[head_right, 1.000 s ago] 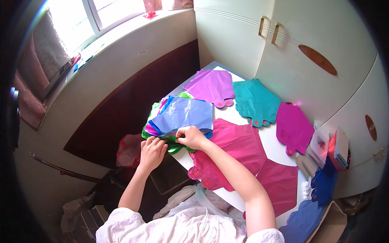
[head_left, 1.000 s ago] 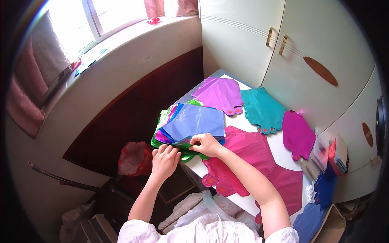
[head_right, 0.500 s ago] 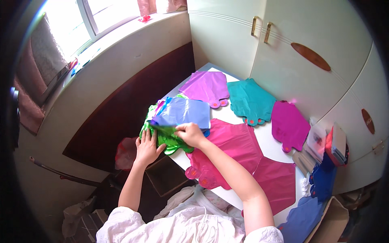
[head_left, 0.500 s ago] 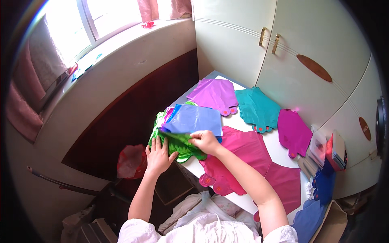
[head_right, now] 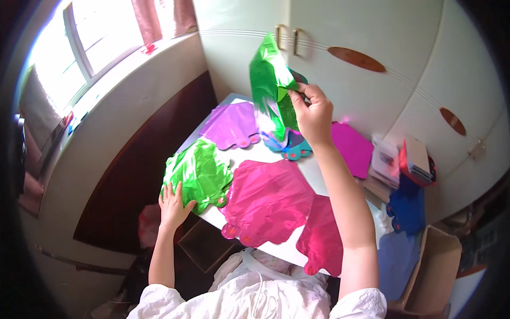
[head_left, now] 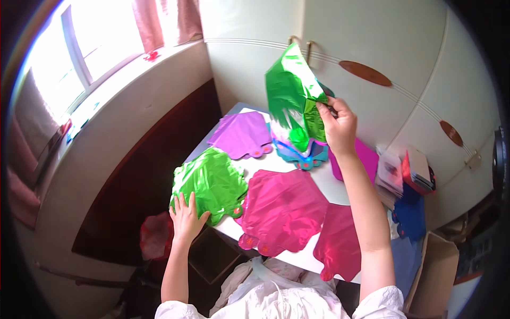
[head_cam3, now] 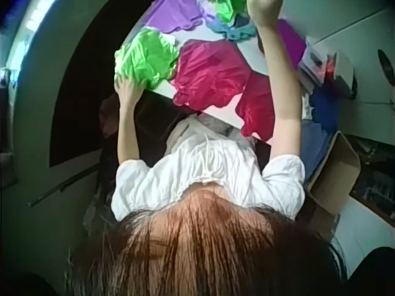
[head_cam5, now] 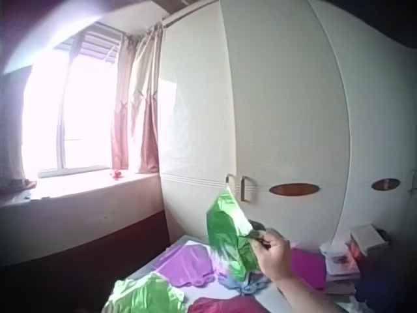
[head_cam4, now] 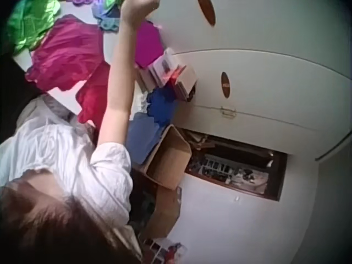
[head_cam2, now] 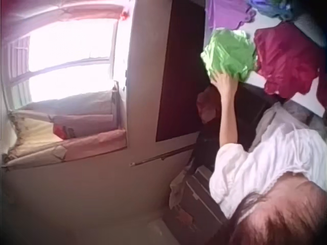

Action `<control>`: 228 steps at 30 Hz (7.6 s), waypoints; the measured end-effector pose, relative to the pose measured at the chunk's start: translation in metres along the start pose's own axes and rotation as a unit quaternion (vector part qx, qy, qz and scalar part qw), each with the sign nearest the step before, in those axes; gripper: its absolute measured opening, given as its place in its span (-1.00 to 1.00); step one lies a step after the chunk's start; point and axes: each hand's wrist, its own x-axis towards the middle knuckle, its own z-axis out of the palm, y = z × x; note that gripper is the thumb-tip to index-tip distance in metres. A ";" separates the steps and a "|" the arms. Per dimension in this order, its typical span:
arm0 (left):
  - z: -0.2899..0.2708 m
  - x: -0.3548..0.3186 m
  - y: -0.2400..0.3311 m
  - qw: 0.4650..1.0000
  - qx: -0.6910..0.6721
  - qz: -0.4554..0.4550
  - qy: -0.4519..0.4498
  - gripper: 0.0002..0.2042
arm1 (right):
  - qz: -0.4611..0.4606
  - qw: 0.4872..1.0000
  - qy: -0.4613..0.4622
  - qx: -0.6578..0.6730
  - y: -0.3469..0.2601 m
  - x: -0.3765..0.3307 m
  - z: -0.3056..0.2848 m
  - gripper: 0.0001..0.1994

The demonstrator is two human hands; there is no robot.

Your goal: Packaging colorful plastic items into paper sleeves and organizing them at a workspace.

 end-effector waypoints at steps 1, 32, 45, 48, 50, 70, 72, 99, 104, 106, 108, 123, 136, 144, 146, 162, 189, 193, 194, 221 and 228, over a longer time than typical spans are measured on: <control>-0.006 0.000 0.011 0.993 -0.114 0.040 0.010 -0.27 | -0.195 0.969 0.024 -0.151 -0.022 -0.002 -0.020 -0.94; 0.006 -0.114 0.243 0.403 -0.697 -0.122 -0.581 -0.64 | 0.429 0.813 0.269 0.288 -0.066 -0.320 -0.235 -0.33; 0.015 -0.076 0.269 0.475 -0.616 -0.138 -0.614 -0.65 | 0.344 0.914 0.215 -0.021 -0.021 -0.298 -0.250 -0.49; 0.025 -0.071 0.270 0.502 -0.614 -0.121 -0.597 -0.65 | 0.278 0.932 0.097 -0.214 -0.006 -0.295 -0.258 -0.53; 0.017 -0.072 0.272 0.521 -0.630 -0.085 -0.570 -0.64 | 0.296 0.919 0.063 -0.254 -0.004 -0.293 -0.262 -0.54; 0.008 -0.114 0.246 0.852 -0.193 0.462 -0.154 -0.30 | 0.207 0.828 -0.125 -0.505 0.011 -0.266 -0.272 -0.58; -0.008 -0.112 0.254 0.857 -0.145 0.483 -0.109 -0.35 | 0.191 0.811 -0.119 -0.539 0.018 -0.254 -0.289 -0.62; 0.019 -0.056 0.468 0.687 -0.215 0.689 0.080 -0.80 | 0.130 0.792 -0.032 -0.596 0.038 -0.245 -0.315 -0.75; -0.052 -0.090 0.308 0.635 -0.273 0.719 -0.068 -0.87 | 0.072 0.931 -0.041 -0.356 -0.066 -0.295 -0.259 -0.79; -0.059 -0.101 0.252 0.602 -0.299 0.716 -0.188 -0.85 | 0.122 0.957 -0.205 -0.163 -0.092 -0.321 -0.247 -0.88; -0.035 -0.114 0.211 0.613 -0.303 0.648 -0.336 -0.85 | 0.249 0.911 -0.327 -0.037 -0.086 -0.358 -0.230 -0.93; 0.116 -0.205 0.156 0.795 -0.259 0.496 -0.232 -0.79 | 0.154 0.881 -0.320 -0.313 0.028 -0.458 -0.143 -0.85; 0.107 -0.190 0.162 0.797 -0.266 0.491 -0.231 -0.75 | 0.115 0.776 -0.481 -0.391 0.016 -0.448 -0.140 -0.78; 0.104 -0.181 0.162 0.812 -0.282 0.463 -0.218 -0.77 | 0.285 0.806 -0.445 -0.267 0.008 -0.429 -0.138 -0.85; 0.107 -0.180 0.163 0.813 -0.291 0.461 -0.206 -0.80 | 0.334 0.784 -0.465 -0.240 0.007 -0.424 -0.137 -0.85; 0.130 -0.178 0.187 0.784 -0.302 0.476 -0.259 -0.72 | 0.345 0.868 -0.319 -0.160 0.009 -0.448 -0.153 -0.83; -0.018 -0.068 -0.016 0.893 -0.116 0.247 -0.359 -0.77 | 0.325 0.819 -0.446 -0.158 -0.113 -0.363 -0.229 -0.71; -0.068 -0.039 -0.097 0.961 -0.165 0.157 -0.157 -0.78 | 0.312 0.846 -0.402 -0.158 -0.124 -0.357 -0.241 -0.72; -0.079 -0.026 -0.111 0.965 -0.163 0.159 -0.129 -0.77 | 0.302 0.863 -0.369 -0.166 -0.126 -0.355 -0.241 -0.73; 0.051 0.319 -0.245 0.809 -0.572 0.131 -0.047 -0.67 | 0.287 0.810 0.287 -0.424 -0.170 -0.387 -0.477 -0.96; 0.049 0.332 -0.207 0.922 -0.312 0.213 0.079 -0.68 | 0.278 0.875 0.257 -0.304 -0.063 -0.342 -0.499 -0.80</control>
